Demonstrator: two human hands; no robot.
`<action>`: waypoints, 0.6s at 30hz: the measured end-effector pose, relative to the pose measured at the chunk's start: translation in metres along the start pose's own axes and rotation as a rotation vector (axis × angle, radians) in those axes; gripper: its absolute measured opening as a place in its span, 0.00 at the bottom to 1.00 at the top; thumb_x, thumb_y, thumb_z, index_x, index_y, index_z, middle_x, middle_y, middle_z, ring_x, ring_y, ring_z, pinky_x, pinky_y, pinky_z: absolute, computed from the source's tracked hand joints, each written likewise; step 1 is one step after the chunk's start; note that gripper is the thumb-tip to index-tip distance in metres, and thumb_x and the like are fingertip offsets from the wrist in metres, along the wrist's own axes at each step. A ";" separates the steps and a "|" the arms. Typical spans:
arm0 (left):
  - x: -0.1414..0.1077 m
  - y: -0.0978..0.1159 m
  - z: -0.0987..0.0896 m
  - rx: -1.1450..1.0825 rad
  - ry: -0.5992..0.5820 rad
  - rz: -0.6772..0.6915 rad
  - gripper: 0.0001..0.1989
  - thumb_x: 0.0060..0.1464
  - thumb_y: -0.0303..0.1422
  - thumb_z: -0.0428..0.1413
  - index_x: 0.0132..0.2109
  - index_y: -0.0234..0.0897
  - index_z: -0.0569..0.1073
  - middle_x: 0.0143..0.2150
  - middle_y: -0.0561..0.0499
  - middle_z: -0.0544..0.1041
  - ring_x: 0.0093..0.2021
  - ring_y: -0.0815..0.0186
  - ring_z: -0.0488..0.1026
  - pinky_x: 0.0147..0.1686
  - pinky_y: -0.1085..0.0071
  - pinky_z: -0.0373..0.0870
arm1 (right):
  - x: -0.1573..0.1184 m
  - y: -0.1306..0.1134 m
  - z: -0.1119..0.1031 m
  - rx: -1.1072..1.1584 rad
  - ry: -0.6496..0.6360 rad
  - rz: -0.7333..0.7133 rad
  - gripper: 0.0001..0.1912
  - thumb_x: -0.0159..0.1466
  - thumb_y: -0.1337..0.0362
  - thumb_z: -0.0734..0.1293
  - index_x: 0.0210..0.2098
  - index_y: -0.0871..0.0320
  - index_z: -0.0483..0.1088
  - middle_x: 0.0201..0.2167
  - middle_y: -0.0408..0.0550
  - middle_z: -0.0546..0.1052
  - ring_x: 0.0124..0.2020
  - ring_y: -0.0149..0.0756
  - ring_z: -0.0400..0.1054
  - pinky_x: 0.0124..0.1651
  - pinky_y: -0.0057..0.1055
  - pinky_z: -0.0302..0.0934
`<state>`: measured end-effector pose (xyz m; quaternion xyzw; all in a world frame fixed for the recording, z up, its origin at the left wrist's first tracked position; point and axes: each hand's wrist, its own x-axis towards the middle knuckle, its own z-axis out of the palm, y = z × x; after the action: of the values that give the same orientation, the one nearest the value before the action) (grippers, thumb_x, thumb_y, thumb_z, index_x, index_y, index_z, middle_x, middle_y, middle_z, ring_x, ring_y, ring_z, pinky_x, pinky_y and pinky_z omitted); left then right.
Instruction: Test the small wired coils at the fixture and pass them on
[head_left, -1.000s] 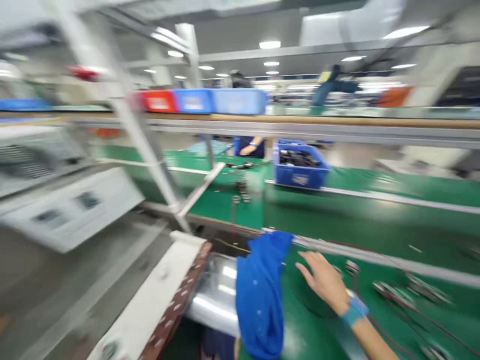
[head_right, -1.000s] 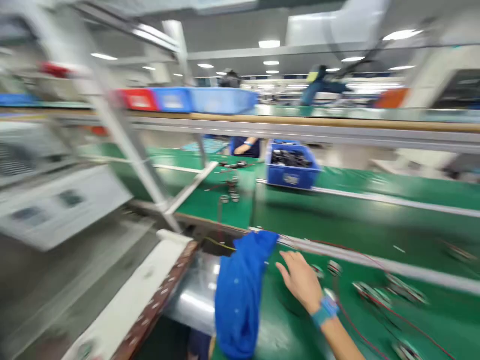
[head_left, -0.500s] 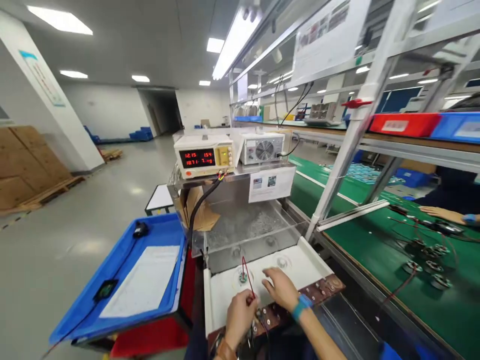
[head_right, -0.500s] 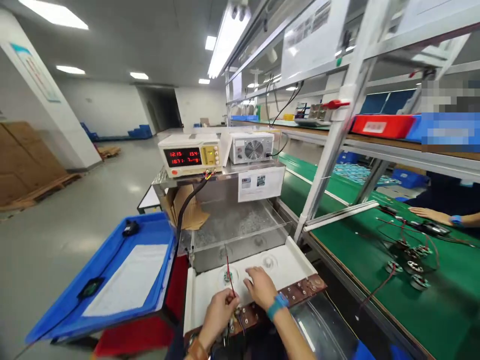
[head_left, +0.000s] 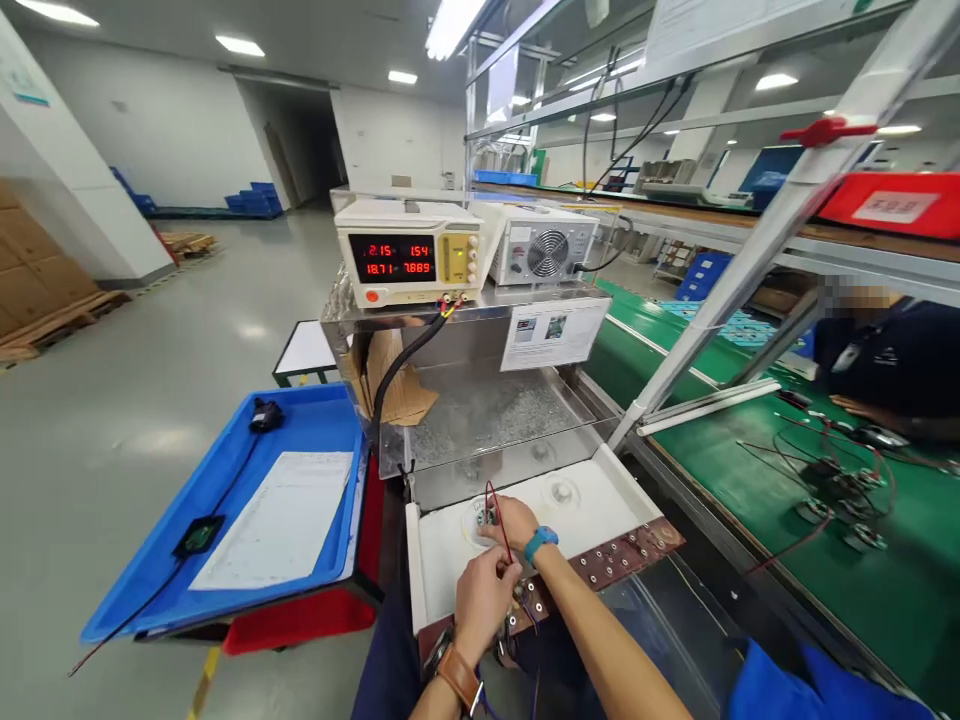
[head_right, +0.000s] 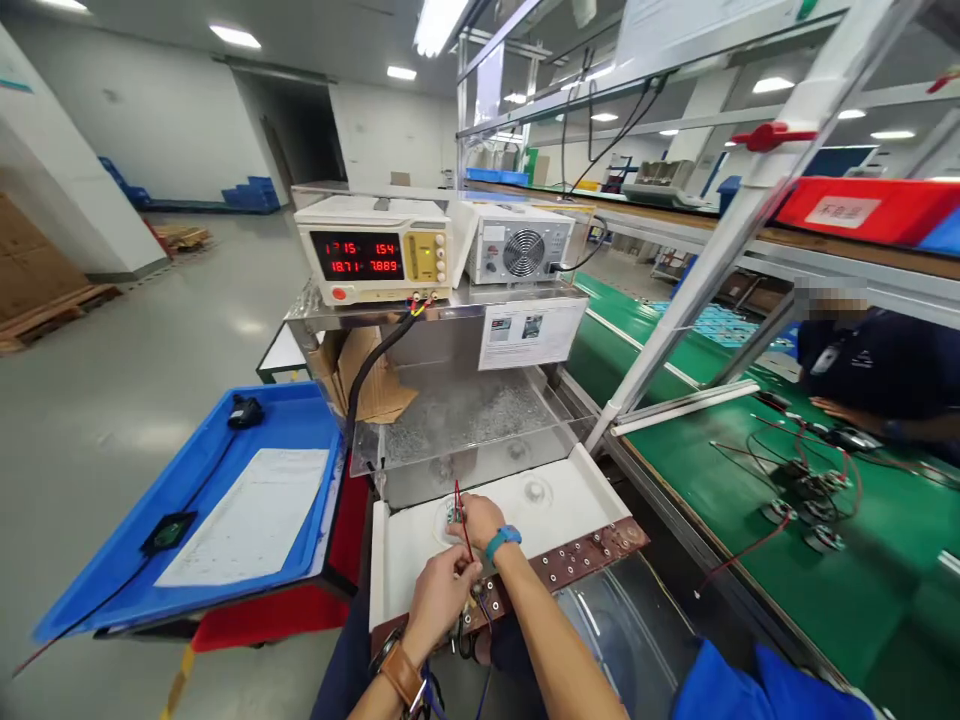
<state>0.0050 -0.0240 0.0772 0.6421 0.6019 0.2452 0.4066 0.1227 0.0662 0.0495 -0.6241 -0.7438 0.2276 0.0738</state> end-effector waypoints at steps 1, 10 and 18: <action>0.001 -0.002 0.001 -0.041 0.018 0.022 0.08 0.54 0.34 0.53 0.31 0.41 0.75 0.32 0.51 0.81 0.36 0.62 0.76 0.36 0.70 0.64 | 0.001 -0.002 0.000 -0.016 0.002 -0.008 0.17 0.59 0.56 0.70 0.45 0.58 0.73 0.41 0.52 0.79 0.42 0.42 0.73 0.40 0.29 0.59; 0.022 0.002 -0.004 -0.435 0.218 -0.048 0.34 0.33 0.64 0.58 0.35 0.38 0.75 0.35 0.44 0.82 0.40 0.52 0.78 0.43 0.59 0.73 | -0.008 0.002 -0.046 -0.035 0.278 -0.025 0.19 0.57 0.51 0.68 0.42 0.58 0.72 0.37 0.51 0.79 0.37 0.42 0.73 0.35 0.30 0.59; 0.061 0.143 0.055 -0.610 -0.005 0.102 0.33 0.38 0.55 0.63 0.46 0.34 0.75 0.34 0.46 0.80 0.30 0.63 0.75 0.31 0.66 0.75 | -0.152 0.124 -0.194 -0.057 0.709 0.551 0.13 0.62 0.55 0.63 0.41 0.58 0.70 0.38 0.53 0.78 0.40 0.42 0.73 0.38 0.32 0.59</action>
<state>0.1405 0.0303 0.1530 0.5204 0.4664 0.4330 0.5694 0.3424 -0.0182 0.1942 -0.8401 -0.4846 -0.0099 0.2436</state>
